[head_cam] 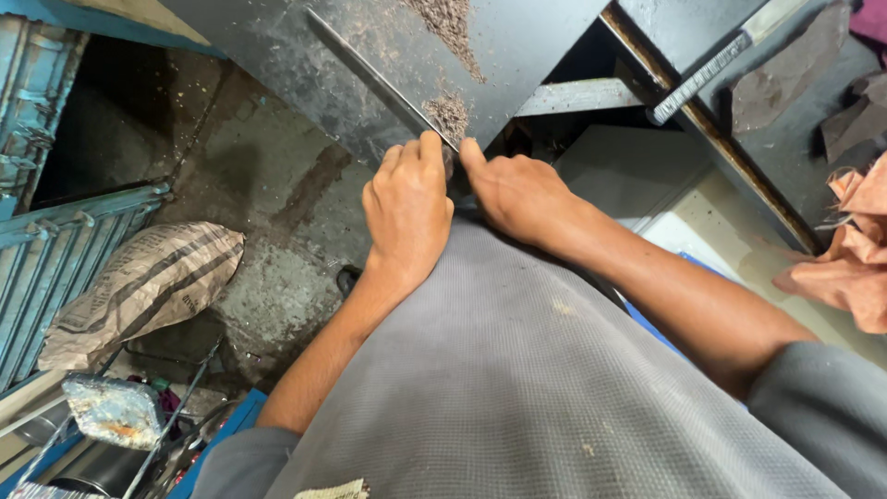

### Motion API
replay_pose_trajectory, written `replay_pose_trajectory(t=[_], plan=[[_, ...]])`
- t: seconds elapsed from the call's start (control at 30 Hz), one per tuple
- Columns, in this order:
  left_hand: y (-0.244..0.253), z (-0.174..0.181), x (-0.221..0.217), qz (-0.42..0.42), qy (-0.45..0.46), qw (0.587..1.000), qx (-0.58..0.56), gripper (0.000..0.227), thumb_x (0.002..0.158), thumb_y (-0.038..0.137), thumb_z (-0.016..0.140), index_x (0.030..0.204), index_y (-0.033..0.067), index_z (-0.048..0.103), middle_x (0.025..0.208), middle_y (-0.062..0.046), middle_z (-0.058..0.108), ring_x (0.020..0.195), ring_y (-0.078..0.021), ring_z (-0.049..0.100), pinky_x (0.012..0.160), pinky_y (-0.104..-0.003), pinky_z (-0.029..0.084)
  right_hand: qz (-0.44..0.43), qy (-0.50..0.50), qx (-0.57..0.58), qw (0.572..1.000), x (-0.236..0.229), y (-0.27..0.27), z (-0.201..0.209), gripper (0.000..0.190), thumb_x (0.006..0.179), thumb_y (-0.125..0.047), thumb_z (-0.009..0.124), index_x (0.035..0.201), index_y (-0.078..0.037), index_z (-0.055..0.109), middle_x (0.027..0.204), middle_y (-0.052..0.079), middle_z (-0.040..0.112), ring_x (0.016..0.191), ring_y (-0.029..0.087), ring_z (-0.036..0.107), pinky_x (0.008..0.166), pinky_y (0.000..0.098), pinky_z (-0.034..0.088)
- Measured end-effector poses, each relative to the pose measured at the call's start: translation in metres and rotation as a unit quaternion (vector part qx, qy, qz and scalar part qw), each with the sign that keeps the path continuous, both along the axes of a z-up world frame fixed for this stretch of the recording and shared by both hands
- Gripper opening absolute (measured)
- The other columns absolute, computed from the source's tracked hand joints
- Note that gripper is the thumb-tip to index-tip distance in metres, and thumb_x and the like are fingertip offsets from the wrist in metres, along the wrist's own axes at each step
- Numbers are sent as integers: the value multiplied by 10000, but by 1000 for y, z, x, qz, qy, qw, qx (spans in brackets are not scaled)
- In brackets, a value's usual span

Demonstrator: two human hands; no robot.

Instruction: The person files a small dark metal piece on a metal workbench using a hand file. They repeatedly reposition the piece and file different edges, generating metal shavings that accumulate on the surface.

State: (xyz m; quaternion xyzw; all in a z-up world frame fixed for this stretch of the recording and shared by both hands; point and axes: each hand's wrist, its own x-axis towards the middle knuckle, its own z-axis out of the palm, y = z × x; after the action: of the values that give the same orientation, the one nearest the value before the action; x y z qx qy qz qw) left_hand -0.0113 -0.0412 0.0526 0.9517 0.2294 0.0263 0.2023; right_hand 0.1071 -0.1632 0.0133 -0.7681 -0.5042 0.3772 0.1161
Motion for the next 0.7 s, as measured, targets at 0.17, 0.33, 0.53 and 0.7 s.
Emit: replay_pose_trajectory(t=[0.17,0.33,0.53,0.7], plan=[[2,5,0,13,-10,1000,-13,369,637,-40,772,906,44,534,872,-110,672,890,-336,683,652,-461,559,13,-13,-34,999,2,11,1,326,930,-83,515,1210,20,384,818,277,699,733,473,693,592,570,531],[0,-1,4,19,-25,999,-5,313,685,-76,733,906,28,537,860,-121,663,877,-342,683,662,-469,554,4,60,-78,995,10,6,18,397,867,-105,597,1176,20,381,813,281,698,772,480,683,625,569,527],[1,-4,1,39,-29,999,14,279,700,-85,707,886,23,530,818,-151,668,806,-373,686,639,-487,538,7,17,16,1000,-2,11,-7,483,858,-71,603,1257,57,362,788,275,686,729,479,680,585,573,517],[6,-6,4,42,1,999,2,271,706,-37,739,903,-1,557,774,-203,681,756,-440,679,642,-541,526,17,-2,27,999,-6,10,-22,487,890,-62,601,1278,85,345,763,256,685,713,459,689,569,556,528]])
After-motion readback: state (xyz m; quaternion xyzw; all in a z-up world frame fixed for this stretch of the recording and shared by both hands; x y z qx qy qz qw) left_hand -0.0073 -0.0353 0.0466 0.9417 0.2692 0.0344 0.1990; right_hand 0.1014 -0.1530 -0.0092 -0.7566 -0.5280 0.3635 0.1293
